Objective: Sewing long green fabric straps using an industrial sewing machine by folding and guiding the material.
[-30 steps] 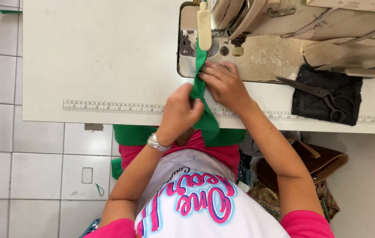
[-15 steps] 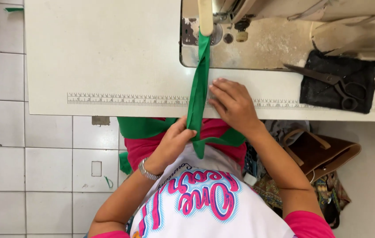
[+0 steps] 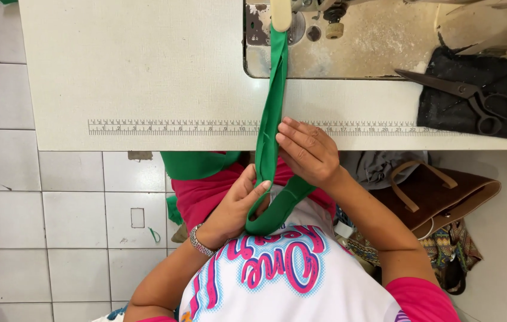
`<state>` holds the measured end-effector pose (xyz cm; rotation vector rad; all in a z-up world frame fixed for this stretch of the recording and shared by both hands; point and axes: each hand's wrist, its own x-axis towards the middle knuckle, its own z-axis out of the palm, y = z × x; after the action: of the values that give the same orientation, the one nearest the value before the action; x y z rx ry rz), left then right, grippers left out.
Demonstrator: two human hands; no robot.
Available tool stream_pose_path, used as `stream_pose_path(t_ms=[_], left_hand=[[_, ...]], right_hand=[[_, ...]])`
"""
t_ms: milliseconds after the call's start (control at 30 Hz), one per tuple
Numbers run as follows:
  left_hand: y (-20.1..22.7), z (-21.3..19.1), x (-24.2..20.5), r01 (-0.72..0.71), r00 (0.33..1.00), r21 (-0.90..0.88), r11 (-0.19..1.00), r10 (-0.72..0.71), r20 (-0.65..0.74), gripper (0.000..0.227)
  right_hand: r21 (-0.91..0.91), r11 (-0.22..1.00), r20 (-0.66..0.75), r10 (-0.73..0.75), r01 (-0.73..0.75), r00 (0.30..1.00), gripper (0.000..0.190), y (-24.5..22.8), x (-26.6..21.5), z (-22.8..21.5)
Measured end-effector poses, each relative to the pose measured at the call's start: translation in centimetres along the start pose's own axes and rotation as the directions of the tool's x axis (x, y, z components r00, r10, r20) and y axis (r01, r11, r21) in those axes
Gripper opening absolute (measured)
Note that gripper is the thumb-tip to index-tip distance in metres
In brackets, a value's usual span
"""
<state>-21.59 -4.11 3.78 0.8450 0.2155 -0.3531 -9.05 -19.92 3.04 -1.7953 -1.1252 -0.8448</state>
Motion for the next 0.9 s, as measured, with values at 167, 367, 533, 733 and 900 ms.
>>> stream_pose_path(t_ms=[167,367,533,733,900], left_hand=[[1.4,-0.5,-0.3,-0.076,0.996,0.235,0.969,0.065,0.053,0.004],[2.5,-1.3,1.7,-0.373,0.674,0.882,-0.287,0.570,0.470,0.008],[3.7,-0.6,3.3,-0.566,0.597,0.738,-0.368,0.433,0.675,0.006],[2.8,-2.0,4.5,-0.633,0.657,0.715,-0.298,0.283,0.699,0.011],[3.2,-2.5,4.2,-0.635,0.687,0.726,-0.264,0.239,0.687,0.009]], right_hand=[[-0.034,0.995,0.114,-0.093,0.098,0.989,0.012,0.0,0.4,-0.6],[-0.098,0.986,0.252,-0.107,0.135,0.962,0.020,-0.2,-0.1,-0.5],[-0.154,0.973,0.370,-0.102,0.169,0.923,0.015,-0.2,-1.2,-1.3],[-0.156,0.972,0.344,-0.116,0.178,0.932,0.013,0.3,-1.7,-1.6],[-0.169,0.978,0.367,-0.054,0.124,0.929,0.016,-0.4,-0.9,-2.2]])
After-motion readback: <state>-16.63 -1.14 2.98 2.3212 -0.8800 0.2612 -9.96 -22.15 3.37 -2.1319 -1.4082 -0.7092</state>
